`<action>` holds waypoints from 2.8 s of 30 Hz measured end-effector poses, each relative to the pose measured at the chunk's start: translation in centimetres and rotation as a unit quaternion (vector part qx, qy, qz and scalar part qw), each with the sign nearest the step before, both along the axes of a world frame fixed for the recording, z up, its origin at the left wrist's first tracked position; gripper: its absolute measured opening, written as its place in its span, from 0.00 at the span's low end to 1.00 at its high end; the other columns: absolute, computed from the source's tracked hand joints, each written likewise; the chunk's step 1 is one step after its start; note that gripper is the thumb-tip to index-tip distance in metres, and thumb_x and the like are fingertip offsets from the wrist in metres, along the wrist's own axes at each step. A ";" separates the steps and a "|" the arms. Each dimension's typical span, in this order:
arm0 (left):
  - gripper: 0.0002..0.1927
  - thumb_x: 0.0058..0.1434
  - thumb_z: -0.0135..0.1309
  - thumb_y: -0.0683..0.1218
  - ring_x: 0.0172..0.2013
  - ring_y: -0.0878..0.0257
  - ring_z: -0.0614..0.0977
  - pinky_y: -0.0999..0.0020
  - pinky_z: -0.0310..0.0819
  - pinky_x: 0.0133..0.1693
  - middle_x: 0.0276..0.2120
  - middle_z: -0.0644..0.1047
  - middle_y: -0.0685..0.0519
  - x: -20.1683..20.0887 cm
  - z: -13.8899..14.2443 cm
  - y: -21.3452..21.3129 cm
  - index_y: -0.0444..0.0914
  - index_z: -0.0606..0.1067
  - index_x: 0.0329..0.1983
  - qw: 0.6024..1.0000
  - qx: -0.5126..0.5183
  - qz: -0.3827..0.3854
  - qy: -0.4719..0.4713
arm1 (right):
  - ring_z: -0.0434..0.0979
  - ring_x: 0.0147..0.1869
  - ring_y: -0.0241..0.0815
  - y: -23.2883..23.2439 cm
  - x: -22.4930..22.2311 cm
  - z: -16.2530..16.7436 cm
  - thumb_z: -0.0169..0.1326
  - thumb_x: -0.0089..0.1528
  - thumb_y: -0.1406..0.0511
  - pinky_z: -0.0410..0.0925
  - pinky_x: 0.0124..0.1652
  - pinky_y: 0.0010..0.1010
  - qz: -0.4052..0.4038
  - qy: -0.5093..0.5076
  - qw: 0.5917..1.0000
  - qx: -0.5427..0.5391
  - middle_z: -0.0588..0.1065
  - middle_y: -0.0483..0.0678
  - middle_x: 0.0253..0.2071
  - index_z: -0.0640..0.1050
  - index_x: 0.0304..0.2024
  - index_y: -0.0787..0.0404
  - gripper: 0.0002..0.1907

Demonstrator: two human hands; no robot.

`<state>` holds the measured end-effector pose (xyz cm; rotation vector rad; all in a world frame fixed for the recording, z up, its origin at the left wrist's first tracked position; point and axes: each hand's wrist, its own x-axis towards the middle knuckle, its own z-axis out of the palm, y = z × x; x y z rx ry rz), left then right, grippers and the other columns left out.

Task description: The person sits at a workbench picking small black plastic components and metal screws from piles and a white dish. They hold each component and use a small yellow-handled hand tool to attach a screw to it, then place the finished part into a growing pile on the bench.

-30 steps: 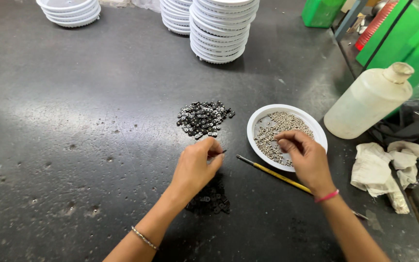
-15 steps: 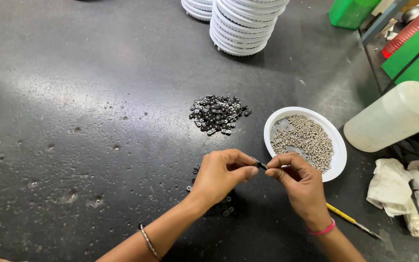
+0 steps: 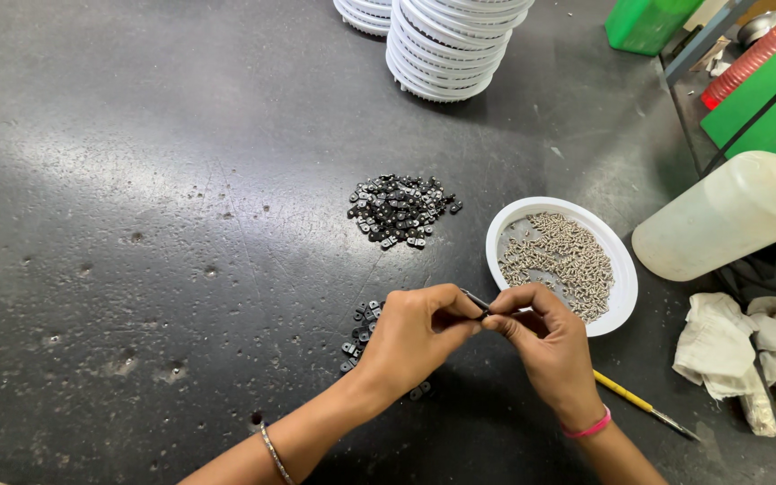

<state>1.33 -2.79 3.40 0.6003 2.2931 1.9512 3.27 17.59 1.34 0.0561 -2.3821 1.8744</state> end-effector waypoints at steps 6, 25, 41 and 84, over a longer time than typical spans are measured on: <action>0.07 0.58 0.61 0.36 0.35 0.63 0.87 0.70 0.82 0.40 0.34 0.84 0.50 0.0 -0.3 -0.1 0.34 0.80 0.40 0.997 0.014 -0.033 0.065 | 0.79 0.40 0.31 0.6 -0.2 -0.3 0.59 0.58 0.74 0.72 0.41 0.23 0.026 0.001 0.999 0.026 0.79 0.43 0.36 0.81 0.38 0.65 0.06; 0.08 0.58 0.63 0.39 0.37 0.69 0.80 0.73 0.74 0.41 0.37 0.82 0.53 -1.7 -2.4 -0.2 0.32 0.80 0.40 0.973 0.158 0.003 -0.167 | 0.80 0.35 0.37 6.7 -2.5 2.7 0.61 0.58 0.67 0.71 0.36 0.30 -0.117 0.067 0.948 0.287 0.81 0.45 0.37 0.85 0.41 0.59 0.09; 0.14 0.64 0.56 0.41 0.40 0.67 0.84 0.70 0.81 0.47 0.39 0.85 0.50 -1.5 -1.9 0.1 0.32 0.80 0.51 0.963 0.173 -0.041 -0.202 | 0.81 0.39 0.46 6.3 -2.5 2.4 0.61 0.57 0.63 0.71 0.40 0.37 -0.084 0.060 0.904 0.415 0.79 0.44 0.37 0.85 0.37 0.54 0.07; 0.11 0.59 0.62 0.41 0.34 0.67 0.84 0.72 0.81 0.40 0.34 0.84 0.51 -1.4 -3.2 0.6 0.31 0.79 0.42 0.961 0.175 -0.027 -0.213 | 0.83 0.44 0.34 0.1 -0.2 1.8 0.57 0.60 0.75 0.76 0.48 0.24 0.004 0.031 0.999 0.024 0.82 0.47 0.40 0.82 0.41 0.64 0.08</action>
